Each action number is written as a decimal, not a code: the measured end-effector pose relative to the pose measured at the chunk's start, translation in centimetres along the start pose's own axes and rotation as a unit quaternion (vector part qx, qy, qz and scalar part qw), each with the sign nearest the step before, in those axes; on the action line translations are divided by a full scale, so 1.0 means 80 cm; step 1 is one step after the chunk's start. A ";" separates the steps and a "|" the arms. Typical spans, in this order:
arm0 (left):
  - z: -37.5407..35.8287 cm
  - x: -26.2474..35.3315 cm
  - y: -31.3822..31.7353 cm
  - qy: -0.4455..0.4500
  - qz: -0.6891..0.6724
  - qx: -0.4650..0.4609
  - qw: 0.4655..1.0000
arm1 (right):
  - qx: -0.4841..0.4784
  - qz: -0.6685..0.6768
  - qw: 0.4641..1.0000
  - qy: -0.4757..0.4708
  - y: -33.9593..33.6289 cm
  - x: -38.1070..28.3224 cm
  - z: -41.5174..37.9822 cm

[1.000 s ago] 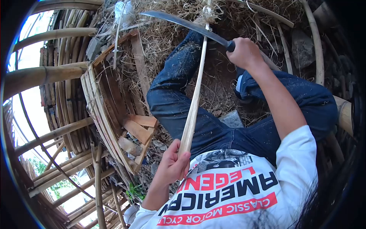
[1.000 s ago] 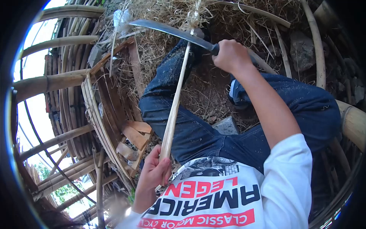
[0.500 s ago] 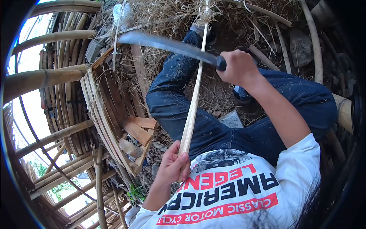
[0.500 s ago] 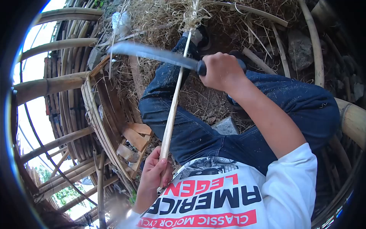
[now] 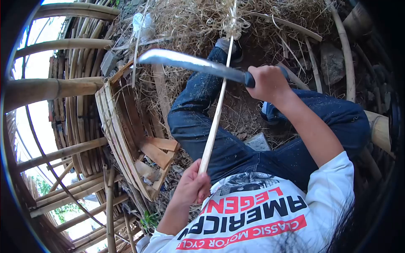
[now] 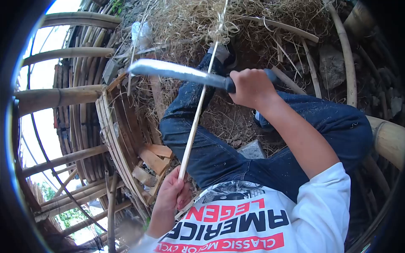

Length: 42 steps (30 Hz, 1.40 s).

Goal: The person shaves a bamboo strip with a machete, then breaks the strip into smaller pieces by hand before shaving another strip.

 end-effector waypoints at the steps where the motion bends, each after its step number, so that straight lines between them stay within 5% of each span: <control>1: -0.006 0.002 0.001 -0.015 0.016 0.010 1.000 | -0.010 -0.002 0.999 -0.036 0.001 0.002 0.000; 8: -0.009 -0.005 0.010 -0.069 0.037 0.056 0.995 | 0.070 -0.046 0.988 0.127 0.016 0.100 0.045; 14: -0.011 -0.006 0.002 -0.071 -0.096 -0.083 0.989 | 0.072 -0.046 0.990 0.116 0.007 0.082 0.025; 17: -0.001 -0.001 -0.005 -0.107 0.252 0.049 0.961 | 0.078 -0.051 0.990 0.109 0.021 0.083 0.021; 22: 0.017 -0.021 -0.006 0.004 0.471 0.148 0.869 | 0.103 -0.063 0.989 0.080 0.032 0.091 0.019; 26: 0.011 -0.014 0.010 -0.019 0.369 0.052 0.928 | 0.174 -0.091 0.980 0.045 0.022 0.103 0.024; 28: 0.000 -0.006 0.018 -0.148 0.035 -0.029 0.988 | 0.190 -0.094 0.976 0.046 0.012 0.112 0.035; 30: -0.002 -0.003 0.026 -0.163 0.014 -0.029 0.986 | 0.204 -0.093 0.974 0.046 0.003 0.111 0.039; 33: 0.002 -0.001 0.024 -0.115 0.104 0.035 0.987 | 0.102 -0.034 0.990 0.097 -0.008 0.096 0.031; 36: 0.006 0.000 0.011 0.021 0.428 0.122 0.895 | 0.028 0.051 0.995 0.078 -0.012 0.071 0.022; 42: -0.001 0.007 0.007 0.017 0.486 0.147 0.862 | -0.110 0.263 0.956 0.067 0.004 0.067 0.023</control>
Point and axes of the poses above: each hand's wrist, its own z-axis towards the middle knuckle, its own y-axis out of the palm, x = y × z, the point moved 1 cm from there along z, towards the middle knuckle, and after that the axes turned 1 degree about -x, right-handed, at the moved point
